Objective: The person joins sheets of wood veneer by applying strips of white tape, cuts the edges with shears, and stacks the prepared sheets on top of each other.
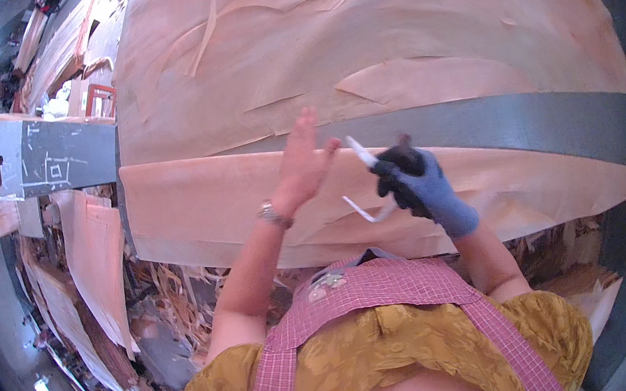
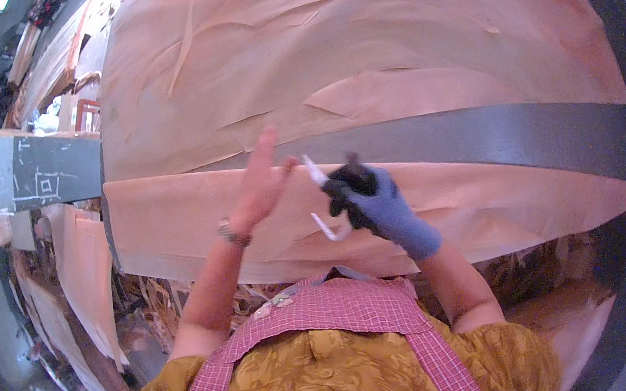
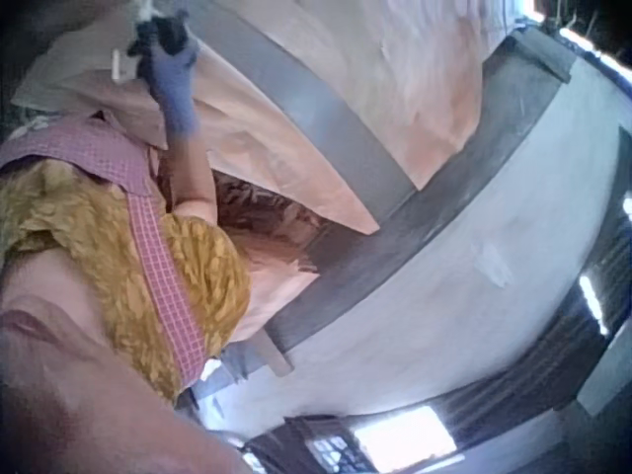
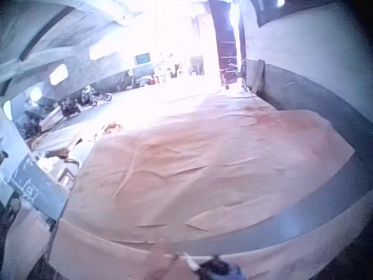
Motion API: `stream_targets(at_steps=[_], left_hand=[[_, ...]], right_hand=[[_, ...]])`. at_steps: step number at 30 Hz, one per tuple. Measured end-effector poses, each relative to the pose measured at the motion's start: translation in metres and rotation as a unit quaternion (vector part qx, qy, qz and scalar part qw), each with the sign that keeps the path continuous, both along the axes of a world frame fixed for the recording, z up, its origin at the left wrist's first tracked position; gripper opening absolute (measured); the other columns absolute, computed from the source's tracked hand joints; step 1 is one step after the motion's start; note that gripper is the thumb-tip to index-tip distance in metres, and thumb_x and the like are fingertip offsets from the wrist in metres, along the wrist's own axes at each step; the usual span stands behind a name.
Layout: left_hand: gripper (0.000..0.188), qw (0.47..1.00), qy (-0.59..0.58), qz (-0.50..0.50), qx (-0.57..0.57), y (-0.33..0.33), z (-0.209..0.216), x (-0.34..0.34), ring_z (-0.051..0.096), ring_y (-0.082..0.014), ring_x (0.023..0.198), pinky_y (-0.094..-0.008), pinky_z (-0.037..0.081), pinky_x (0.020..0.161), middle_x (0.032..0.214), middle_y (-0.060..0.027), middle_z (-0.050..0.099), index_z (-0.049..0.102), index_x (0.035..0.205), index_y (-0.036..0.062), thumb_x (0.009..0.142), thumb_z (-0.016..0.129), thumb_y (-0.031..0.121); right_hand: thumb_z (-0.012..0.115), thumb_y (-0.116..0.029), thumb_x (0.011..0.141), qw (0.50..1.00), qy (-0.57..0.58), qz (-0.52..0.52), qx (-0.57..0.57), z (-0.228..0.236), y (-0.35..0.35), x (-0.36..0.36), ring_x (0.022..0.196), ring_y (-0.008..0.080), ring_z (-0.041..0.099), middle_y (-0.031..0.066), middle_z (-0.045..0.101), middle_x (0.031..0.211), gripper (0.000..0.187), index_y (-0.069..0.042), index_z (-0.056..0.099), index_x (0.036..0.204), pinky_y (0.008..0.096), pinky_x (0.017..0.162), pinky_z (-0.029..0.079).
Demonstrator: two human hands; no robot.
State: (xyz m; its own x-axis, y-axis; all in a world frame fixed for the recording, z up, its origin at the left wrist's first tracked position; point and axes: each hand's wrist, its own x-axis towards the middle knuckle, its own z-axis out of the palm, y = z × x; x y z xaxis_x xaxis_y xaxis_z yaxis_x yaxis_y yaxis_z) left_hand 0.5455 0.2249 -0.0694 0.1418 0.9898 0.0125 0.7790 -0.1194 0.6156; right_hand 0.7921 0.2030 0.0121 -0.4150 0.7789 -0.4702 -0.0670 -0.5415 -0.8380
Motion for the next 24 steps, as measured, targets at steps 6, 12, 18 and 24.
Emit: stream_targets(at_steps=[6,12,18,24], left_hand=[[0.093,0.977,0.211,-0.03,0.011,0.028,-0.076,0.054,0.016,-0.0322,0.148,-0.0495,0.012,0.12,0.159,-0.0156,0.022,0.027,0.151,0.0053,0.082,0.062,0.058],[0.095,0.979,0.199,-0.005,0.041,0.042,-0.099,0.05,0.015,-0.0321,0.148,-0.0492,0.011,0.12,0.158,-0.0161,0.022,0.026,0.151,0.005,0.082,0.061,0.059],[0.086,0.985,0.163,-0.019,0.052,0.044,-0.086,0.056,0.02,-0.0335,0.146,-0.049,0.014,0.119,0.156,-0.0177,0.028,0.029,0.15,0.0042,0.086,0.061,0.052],[0.059,0.995,0.063,-0.003,0.075,0.054,-0.086,0.045,0.039,-0.034,0.136,-0.0454,0.029,0.114,0.149,-0.0182,0.04,0.038,0.145,0.0035,0.091,0.056,0.018]], right_hand=[[0.066,-0.025,0.094,0.993,-0.083,-0.083,-0.007,-0.017,0.013,0.06,0.042,0.0056,0.044,0.0041,0.062,0.067,0.02,-0.006,0.066,0.099,0.0202,0.037,0.032],[0.063,-0.023,0.095,0.993,-0.05,-0.106,-0.033,-0.05,0.045,0.055,0.043,0.0054,0.045,0.0052,0.064,0.07,0.02,-0.005,0.065,0.104,0.0208,0.039,0.034],[0.064,-0.023,0.095,0.994,-0.037,-0.094,-0.047,-0.104,0.099,0.015,0.045,0.0062,0.047,0.005,0.066,0.074,0.02,-0.007,0.066,0.107,0.0213,0.041,0.036],[0.062,-0.021,0.095,0.992,0.024,-0.095,-0.073,-0.161,0.134,-0.035,0.051,0.0099,0.055,0.0048,0.067,0.075,0.019,-0.006,0.066,0.107,0.0228,0.045,0.044]])
